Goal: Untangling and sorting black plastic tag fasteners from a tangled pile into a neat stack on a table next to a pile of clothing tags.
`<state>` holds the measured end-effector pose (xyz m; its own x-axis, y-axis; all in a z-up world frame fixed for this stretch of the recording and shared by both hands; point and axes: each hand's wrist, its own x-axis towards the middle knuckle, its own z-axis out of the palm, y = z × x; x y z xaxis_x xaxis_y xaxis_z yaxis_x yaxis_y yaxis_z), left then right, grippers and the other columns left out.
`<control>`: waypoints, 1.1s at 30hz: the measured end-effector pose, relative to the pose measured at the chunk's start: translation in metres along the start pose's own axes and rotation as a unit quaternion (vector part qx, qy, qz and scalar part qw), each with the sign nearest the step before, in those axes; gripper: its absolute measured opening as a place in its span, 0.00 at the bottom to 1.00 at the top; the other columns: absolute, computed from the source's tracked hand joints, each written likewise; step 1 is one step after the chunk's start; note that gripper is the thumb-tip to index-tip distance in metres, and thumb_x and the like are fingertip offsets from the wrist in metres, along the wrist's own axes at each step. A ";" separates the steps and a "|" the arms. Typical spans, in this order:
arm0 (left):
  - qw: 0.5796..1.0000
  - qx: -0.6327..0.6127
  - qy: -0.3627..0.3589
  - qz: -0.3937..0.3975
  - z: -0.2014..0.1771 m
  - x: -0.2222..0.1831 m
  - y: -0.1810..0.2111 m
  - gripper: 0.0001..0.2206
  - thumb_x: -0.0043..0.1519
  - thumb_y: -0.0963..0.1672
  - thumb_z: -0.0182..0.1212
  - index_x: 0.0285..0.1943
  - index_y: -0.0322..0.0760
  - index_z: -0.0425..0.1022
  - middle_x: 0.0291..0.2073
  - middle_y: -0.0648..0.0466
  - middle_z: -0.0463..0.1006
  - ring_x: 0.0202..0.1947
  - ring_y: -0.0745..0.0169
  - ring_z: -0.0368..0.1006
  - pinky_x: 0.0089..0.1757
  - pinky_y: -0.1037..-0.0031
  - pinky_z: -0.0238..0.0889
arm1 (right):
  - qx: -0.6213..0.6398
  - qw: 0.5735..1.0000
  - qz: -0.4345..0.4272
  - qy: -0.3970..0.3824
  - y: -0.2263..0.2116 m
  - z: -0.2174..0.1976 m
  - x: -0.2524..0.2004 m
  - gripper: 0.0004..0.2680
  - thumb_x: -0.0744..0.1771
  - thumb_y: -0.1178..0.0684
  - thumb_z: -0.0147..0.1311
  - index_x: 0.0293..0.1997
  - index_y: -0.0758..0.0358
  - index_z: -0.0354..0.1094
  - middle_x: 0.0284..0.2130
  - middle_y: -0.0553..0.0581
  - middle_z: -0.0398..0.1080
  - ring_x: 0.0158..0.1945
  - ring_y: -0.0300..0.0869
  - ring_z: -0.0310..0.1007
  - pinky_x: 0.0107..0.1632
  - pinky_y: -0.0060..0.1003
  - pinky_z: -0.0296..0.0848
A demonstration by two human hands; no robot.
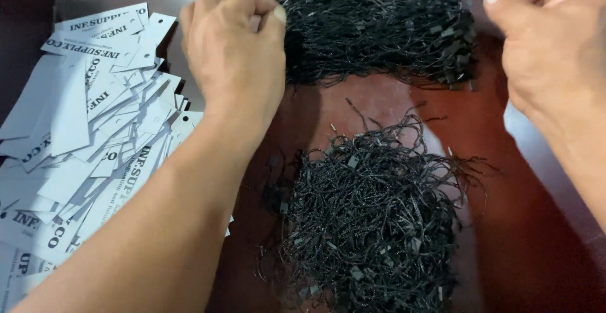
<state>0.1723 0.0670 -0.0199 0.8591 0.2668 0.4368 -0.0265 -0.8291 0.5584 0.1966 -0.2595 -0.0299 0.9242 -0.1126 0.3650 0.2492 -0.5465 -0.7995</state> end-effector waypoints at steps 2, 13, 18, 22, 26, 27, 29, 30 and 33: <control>0.999 -0.035 0.017 0.010 0.006 0.010 -0.002 0.05 0.59 0.47 0.61 0.33 0.54 0.82 0.41 0.59 0.76 0.46 0.51 0.64 0.47 0.62 0.59 | 0.044 0.999 -0.001 0.002 0.004 0.000 0.006 0.09 0.77 0.65 0.59 0.43 0.54 0.68 0.38 0.42 0.66 0.39 0.26 0.57 0.46 0.24 0.56; 0.997 -0.076 -0.007 -0.017 0.020 0.017 -0.014 0.05 0.60 0.46 0.63 0.31 0.54 0.82 0.38 0.61 0.73 0.47 0.56 0.66 0.44 0.65 0.63 | 0.047 0.999 -0.022 -0.005 0.013 0.007 0.007 0.12 0.77 0.68 0.57 0.41 0.56 0.66 0.36 0.42 0.63 0.41 0.28 0.58 0.49 0.27 0.59; 0.996 -0.081 -0.009 -0.023 0.027 0.017 -0.020 0.05 0.60 0.47 0.62 0.32 0.56 0.81 0.39 0.62 0.74 0.47 0.55 0.65 0.46 0.66 0.62 | 0.003 1.000 -0.017 0.000 0.012 0.010 0.006 0.10 0.76 0.67 0.59 0.41 0.56 0.69 0.36 0.42 0.67 0.39 0.28 0.60 0.46 0.27 0.59; 0.998 -0.060 -0.003 0.000 0.027 0.015 -0.021 0.04 0.59 0.47 0.63 0.31 0.53 0.82 0.39 0.59 0.74 0.46 0.53 0.66 0.45 0.64 0.62 | -0.026 0.999 -0.014 0.024 0.014 0.011 0.006 0.08 0.74 0.65 0.61 0.42 0.55 0.73 0.35 0.41 0.68 0.38 0.27 0.61 0.44 0.26 0.59; 0.997 -0.055 -0.001 0.048 0.021 0.012 -0.023 0.04 0.59 0.45 0.62 0.32 0.47 0.80 0.37 0.52 0.72 0.45 0.48 0.65 0.45 0.62 0.60 | -0.077 0.993 -0.076 0.052 0.024 0.007 0.005 0.04 0.73 0.64 0.65 0.49 0.60 0.76 0.41 0.48 0.75 0.43 0.32 0.68 0.47 0.29 0.68; 0.997 -0.056 0.002 0.051 0.020 0.010 -0.022 0.04 0.59 0.45 0.62 0.32 0.47 0.80 0.37 0.52 0.72 0.45 0.48 0.65 0.45 0.62 0.60 | -0.077 0.992 -0.079 0.056 0.017 0.008 0.004 0.04 0.73 0.64 0.65 0.49 0.60 0.76 0.41 0.48 0.75 0.43 0.32 0.68 0.47 0.29 0.68; 0.997 -0.066 -0.014 0.046 0.017 0.009 -0.020 0.04 0.60 0.44 0.62 0.33 0.48 0.82 0.36 0.53 0.71 0.45 0.47 0.65 0.46 0.61 0.60 | -0.082 0.994 -0.038 0.055 0.003 0.010 0.001 0.03 0.71 0.59 0.61 0.49 0.58 0.74 0.45 0.49 0.76 0.44 0.33 0.70 0.49 0.30 0.69; 0.997 -0.066 -0.012 0.048 0.017 0.010 -0.019 0.04 0.60 0.44 0.62 0.33 0.48 0.82 0.36 0.53 0.71 0.45 0.47 0.65 0.46 0.61 0.60 | -0.080 0.994 -0.040 0.057 -0.003 0.010 0.002 0.03 0.71 0.59 0.61 0.49 0.58 0.74 0.45 0.49 0.76 0.44 0.33 0.70 0.49 0.30 0.69; 0.996 -0.086 -0.027 0.004 0.019 0.008 -0.019 0.05 0.59 0.45 0.62 0.31 0.51 0.82 0.40 0.59 0.75 0.50 0.53 0.65 0.50 0.65 0.59 | -0.062 0.997 0.023 0.042 -0.012 0.013 0.000 0.02 0.71 0.58 0.57 0.45 0.55 0.72 0.48 0.48 0.76 0.41 0.30 0.65 0.46 0.26 0.68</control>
<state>0.1896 0.0759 -0.0403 0.8843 0.2311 0.4058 -0.1158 -0.7334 0.6698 0.1979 -0.2420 -0.0263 0.9052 -0.2068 0.3714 0.1640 -0.6363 -0.7539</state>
